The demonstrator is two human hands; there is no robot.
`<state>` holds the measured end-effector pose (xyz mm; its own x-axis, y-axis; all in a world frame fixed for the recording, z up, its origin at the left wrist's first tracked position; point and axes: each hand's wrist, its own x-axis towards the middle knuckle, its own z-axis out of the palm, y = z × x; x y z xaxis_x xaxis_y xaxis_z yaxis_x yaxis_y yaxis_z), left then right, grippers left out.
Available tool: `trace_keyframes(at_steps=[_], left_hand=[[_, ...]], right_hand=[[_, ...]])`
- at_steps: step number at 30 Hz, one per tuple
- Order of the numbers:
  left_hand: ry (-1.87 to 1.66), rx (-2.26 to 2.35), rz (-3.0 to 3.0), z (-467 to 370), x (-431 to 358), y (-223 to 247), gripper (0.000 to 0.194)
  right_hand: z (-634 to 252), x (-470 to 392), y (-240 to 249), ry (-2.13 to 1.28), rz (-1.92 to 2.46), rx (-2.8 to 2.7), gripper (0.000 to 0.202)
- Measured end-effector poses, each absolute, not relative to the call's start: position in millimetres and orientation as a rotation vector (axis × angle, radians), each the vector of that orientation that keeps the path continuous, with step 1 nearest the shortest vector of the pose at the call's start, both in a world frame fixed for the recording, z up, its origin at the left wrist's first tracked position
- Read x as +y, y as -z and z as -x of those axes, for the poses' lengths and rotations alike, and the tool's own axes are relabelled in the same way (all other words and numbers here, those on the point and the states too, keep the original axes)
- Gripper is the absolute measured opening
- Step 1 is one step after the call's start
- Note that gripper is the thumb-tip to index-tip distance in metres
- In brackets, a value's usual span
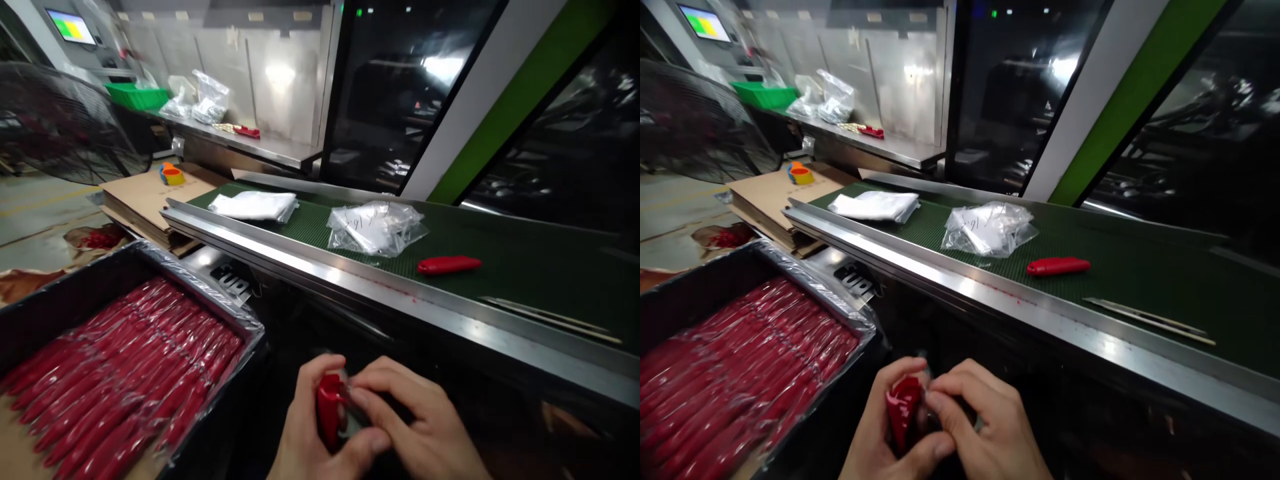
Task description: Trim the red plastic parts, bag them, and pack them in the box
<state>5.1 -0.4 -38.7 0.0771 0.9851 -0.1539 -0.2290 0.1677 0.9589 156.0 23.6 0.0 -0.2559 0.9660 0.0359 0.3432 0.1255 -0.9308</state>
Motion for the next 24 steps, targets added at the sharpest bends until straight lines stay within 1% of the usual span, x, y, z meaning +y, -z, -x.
trace_keyframes(at_steps=[1,4,6,8,11,14,16,19,21,24], left_hand=[[-1.14,1.08,-0.909,-7.7,0.0,33.9,0.063],[-1.097,1.084,-0.857,-10.1,1.7,26.4,0.045],[-1.071,1.096,-0.866,-10.1,3.0,27.9,0.035],[-1.023,1.131,-0.881,-11.3,4.0,32.8,0.033],[-0.975,1.204,-0.966,-15.7,5.8,40.7,0.033],[-0.997,1.282,-1.121,-17.3,7.8,46.2,0.033],[-1.004,1.305,-1.279,-14.8,7.6,49.5,0.039],[-0.97,1.238,-1.647,-9.2,3.7,55.8,0.048],[-0.939,1.207,-1.798,-6.3,1.8,61.5,0.051],[-0.923,1.315,-1.734,-3.3,7.1,70.8,0.056]], right_hand=[[-154.2,18.1,3.0,-1.216,1.319,-1.624,0.021],[-156.0,11.9,8.3,-1.352,1.404,-1.459,0.025],[-159.7,10.4,12.8,-1.265,1.451,-1.435,0.024],[-162.4,8.3,19.7,-0.992,1.512,-1.481,0.019],[-163.5,4.4,29.9,-0.617,1.548,-1.484,0.01],[-162.2,1.1,30.1,-0.469,1.497,-1.473,0.016],[-160.0,-0.3,23.3,-0.494,1.411,-1.65,0.02],[-156.3,-2.1,10.1,-0.707,1.258,-1.93,0.017],[-157.6,-5.1,6.1,-0.784,1.231,-1.918,0.011],[-173.0,-17.5,14.0,-0.645,1.385,-1.742,0.012]])
